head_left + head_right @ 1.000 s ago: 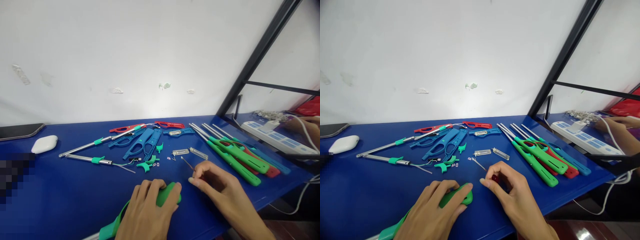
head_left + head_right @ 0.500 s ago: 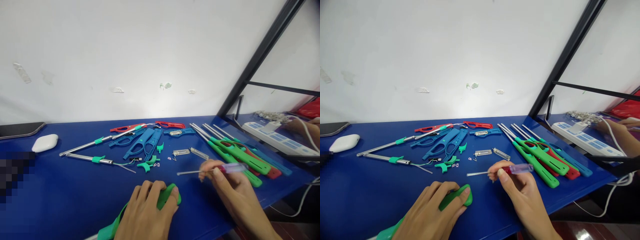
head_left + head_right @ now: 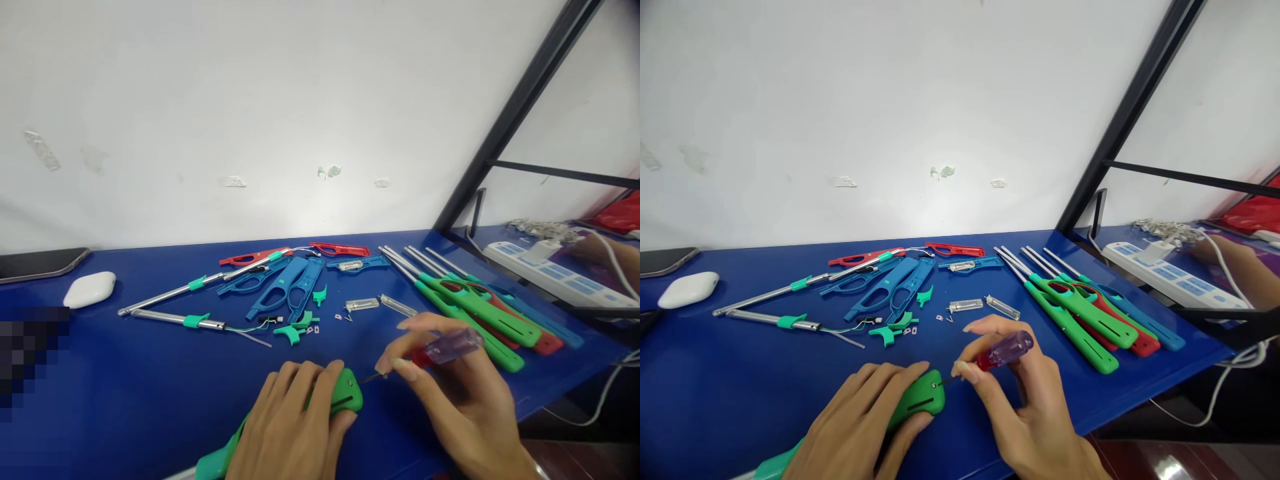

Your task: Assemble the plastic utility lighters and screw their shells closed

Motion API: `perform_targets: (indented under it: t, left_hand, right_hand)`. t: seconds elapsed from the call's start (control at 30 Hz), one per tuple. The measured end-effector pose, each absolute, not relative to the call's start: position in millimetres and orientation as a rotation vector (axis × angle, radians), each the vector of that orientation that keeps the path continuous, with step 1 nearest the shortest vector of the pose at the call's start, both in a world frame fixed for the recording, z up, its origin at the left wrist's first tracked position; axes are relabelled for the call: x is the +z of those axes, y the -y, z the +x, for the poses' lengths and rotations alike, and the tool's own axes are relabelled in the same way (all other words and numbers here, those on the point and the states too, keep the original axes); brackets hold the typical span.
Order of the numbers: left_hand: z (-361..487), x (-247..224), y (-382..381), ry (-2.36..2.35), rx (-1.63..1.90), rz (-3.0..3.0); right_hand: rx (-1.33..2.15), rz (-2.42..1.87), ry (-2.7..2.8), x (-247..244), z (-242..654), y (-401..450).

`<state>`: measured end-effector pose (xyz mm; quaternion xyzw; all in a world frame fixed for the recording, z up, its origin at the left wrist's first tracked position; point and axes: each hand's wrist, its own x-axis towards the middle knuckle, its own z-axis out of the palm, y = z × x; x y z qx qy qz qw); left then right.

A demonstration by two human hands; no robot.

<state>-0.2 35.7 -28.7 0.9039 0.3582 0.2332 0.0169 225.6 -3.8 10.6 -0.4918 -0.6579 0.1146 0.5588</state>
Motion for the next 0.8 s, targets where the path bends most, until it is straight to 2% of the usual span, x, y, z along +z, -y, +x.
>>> perform_targets:
  t: [0.3,0.8]
  left_hand:
    - [0,-29,-33,-1.096,0.776,2.801]
    - [0,-27,-34,-1.08,0.71,2.767]
  right_hand:
    - [0.29,-1.153,1.613,9,224,1]
    - [0.13,-1.16,1.785,29,217,-11]
